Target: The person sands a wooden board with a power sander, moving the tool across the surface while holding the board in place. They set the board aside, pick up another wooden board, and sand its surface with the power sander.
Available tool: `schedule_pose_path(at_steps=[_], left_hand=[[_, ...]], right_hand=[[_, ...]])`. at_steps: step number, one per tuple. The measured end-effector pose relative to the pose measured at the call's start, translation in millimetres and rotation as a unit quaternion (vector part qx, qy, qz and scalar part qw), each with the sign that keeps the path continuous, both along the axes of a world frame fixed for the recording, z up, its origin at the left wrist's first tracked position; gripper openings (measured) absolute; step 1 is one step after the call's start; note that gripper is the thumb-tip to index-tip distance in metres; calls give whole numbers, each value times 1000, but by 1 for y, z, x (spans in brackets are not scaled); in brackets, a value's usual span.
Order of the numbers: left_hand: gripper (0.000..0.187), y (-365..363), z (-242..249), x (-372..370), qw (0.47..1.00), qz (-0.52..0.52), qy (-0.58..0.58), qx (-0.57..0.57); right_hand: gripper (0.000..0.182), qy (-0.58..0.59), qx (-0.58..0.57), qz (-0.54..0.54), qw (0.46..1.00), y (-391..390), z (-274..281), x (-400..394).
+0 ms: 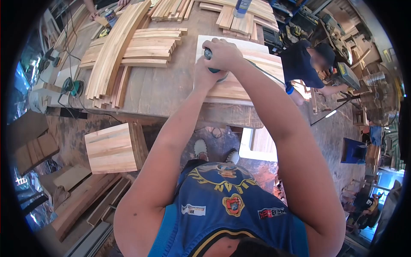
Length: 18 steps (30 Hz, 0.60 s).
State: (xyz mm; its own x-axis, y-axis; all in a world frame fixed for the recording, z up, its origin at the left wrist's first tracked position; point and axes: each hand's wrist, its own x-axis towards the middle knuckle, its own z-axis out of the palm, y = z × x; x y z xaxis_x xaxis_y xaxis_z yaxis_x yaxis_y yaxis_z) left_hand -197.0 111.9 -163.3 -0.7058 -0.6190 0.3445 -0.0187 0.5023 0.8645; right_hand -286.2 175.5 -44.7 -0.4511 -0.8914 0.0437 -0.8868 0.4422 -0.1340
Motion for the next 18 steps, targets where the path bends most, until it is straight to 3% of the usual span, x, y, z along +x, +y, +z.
schedule_pose_path(at_steps=[8,18], left_hand=[[75,-14,8,-13,995,-30,-67,63],[79,31,11,-25,993,-58,-102,1]], right_hand=[[53,-9,-5,-34,999,-9,1,-12],[51,-15,-21,-38,999,45,0,-24]])
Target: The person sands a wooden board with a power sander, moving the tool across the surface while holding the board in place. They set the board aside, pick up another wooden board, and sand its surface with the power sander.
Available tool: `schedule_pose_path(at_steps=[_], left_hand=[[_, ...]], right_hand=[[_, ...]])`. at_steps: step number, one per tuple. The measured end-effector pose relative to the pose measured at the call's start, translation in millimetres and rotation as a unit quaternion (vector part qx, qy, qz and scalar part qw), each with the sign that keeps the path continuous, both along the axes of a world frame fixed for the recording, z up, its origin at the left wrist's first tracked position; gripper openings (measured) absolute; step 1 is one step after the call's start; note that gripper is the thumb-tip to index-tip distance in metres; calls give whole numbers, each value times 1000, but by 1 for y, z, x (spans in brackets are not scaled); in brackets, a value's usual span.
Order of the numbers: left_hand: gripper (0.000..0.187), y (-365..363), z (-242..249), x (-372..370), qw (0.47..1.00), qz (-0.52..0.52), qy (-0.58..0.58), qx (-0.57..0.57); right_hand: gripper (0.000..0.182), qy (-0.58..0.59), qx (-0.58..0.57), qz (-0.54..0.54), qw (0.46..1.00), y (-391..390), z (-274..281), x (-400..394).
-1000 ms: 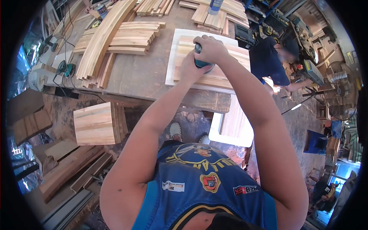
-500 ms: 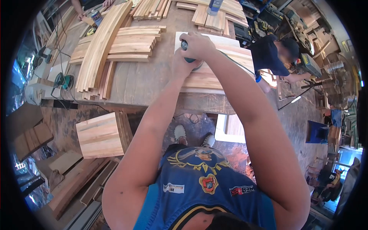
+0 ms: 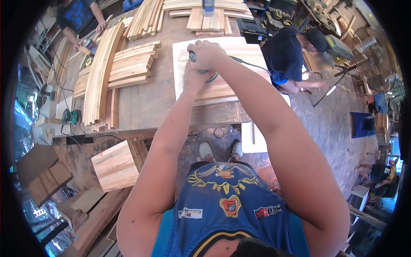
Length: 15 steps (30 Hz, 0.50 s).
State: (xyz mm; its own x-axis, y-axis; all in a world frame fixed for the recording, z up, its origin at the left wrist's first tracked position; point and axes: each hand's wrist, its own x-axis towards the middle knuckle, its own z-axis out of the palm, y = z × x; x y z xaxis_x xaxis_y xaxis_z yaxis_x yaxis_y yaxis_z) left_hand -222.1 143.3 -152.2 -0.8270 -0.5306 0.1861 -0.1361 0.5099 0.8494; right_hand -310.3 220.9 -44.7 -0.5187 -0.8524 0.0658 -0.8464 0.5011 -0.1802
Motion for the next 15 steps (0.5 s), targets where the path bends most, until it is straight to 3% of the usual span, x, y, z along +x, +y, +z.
schedule_pose_path(at_steps=[2,9,15], left_hand=[[81,14,1,-8,998,-31,22,58],[80,62,-18,-47,998,-42,39,1],[88,102,3,-49,995,-30,-96,-17]], right_hand=[[53,-6,4,-2,1000,15,0,-7],[55,-15,46,-24,999,69,6,-36],[52,-2,11,-26,1000,117,-2,-67]])
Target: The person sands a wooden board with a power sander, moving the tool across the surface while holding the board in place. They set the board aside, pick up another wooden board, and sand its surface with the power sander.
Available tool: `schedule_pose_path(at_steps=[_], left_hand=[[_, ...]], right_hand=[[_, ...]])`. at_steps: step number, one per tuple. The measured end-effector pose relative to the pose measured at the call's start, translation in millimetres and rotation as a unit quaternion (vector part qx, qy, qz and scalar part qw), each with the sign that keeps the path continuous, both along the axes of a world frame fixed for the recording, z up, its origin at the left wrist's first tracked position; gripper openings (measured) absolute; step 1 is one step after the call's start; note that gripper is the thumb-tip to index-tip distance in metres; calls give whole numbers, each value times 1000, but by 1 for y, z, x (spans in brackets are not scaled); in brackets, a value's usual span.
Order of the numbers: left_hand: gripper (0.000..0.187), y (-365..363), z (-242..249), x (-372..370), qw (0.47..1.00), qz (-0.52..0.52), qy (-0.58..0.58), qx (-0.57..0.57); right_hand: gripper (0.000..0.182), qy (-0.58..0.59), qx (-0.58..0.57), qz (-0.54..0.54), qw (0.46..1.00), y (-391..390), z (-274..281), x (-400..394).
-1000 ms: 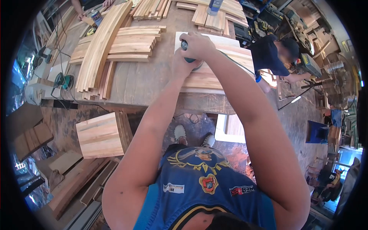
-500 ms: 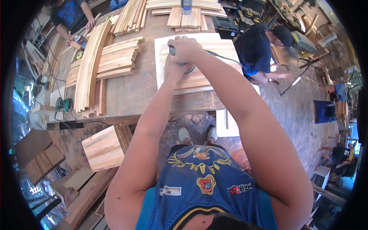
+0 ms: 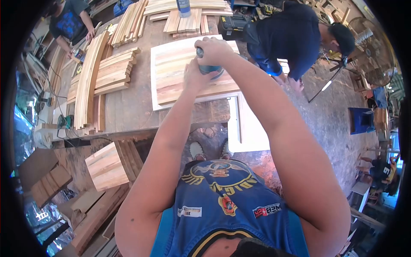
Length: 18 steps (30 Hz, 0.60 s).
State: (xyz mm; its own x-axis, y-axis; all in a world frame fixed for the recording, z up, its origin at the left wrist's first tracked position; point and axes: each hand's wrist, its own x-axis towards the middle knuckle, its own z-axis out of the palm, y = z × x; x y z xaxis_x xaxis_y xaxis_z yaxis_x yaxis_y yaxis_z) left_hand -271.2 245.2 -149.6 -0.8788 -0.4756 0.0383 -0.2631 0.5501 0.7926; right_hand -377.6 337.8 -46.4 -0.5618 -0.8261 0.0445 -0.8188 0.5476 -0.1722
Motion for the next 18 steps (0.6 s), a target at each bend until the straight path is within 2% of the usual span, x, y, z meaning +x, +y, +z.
schedule_pose_path(at_steps=[2,6,8,18], left_hand=[[84,-5,-3,0,991,-74,-1,-110],[75,-16,-32,-2,980,-89,-11,-176],[69,-16,-32,3,969,-68,-42,-234],[69,-55,-30,37,947,57,-134,-286]], right_hand=[[52,3,-6,-12,1000,15,1,-10],[50,24,-7,-18,1000,40,-1,-29],[55,11,17,-16,1000,54,1,-37],[59,26,30,-38,998,88,-2,-70]])
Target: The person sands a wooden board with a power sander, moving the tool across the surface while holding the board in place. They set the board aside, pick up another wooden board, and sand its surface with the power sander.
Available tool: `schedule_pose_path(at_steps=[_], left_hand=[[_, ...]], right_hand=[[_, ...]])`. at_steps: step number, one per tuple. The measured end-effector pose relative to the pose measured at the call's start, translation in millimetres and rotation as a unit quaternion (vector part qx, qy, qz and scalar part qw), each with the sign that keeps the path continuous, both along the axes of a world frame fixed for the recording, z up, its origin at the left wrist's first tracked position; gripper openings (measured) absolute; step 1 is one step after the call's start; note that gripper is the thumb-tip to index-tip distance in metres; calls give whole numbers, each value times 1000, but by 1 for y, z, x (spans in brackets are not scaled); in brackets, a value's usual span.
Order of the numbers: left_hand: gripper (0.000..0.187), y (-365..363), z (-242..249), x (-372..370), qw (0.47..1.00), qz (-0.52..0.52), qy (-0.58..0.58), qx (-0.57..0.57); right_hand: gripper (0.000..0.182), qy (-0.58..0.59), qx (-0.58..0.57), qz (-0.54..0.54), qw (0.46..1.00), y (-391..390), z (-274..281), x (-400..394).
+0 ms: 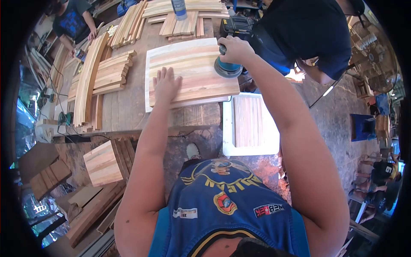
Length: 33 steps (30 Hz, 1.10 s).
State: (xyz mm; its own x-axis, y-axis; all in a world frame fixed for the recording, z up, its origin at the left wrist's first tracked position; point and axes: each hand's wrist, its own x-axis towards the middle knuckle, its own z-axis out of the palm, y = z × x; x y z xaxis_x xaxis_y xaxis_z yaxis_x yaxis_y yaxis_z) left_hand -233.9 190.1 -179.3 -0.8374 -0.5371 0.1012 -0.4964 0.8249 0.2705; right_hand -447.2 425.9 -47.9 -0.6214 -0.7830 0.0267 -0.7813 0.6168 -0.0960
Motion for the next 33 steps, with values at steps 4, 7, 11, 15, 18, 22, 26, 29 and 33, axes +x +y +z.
schedule_pose_path(at_steps=[4,7,11,15,18,22,26,29,33], left_hand=[[70,-3,-4,1,1000,14,0,-16],[68,-3,-6,2,999,10,30,-17],[62,-6,-12,5,996,0,87,-1],[40,-10,-11,11,978,-37,201,41],[33,-18,-10,13,963,-39,213,160],[32,-11,-12,22,940,0,245,236],[33,-11,-10,25,936,-54,251,241],[33,-14,-7,27,946,-82,214,231],[33,-12,-5,27,945,-103,211,230]], right_hand=[[60,9,-4,-14,1000,-10,-1,-8],[61,0,-1,-25,1000,-24,3,-10],[60,-8,10,-7,1000,-52,6,3],[57,-6,-10,28,1000,-90,3,24],[53,-17,-49,55,997,-119,-2,40],[54,-3,-42,75,996,-161,-4,60],[57,-22,-38,94,995,-198,-3,81],[53,-17,-52,111,992,-222,-5,97],[53,-13,-36,104,994,-247,-4,114]])
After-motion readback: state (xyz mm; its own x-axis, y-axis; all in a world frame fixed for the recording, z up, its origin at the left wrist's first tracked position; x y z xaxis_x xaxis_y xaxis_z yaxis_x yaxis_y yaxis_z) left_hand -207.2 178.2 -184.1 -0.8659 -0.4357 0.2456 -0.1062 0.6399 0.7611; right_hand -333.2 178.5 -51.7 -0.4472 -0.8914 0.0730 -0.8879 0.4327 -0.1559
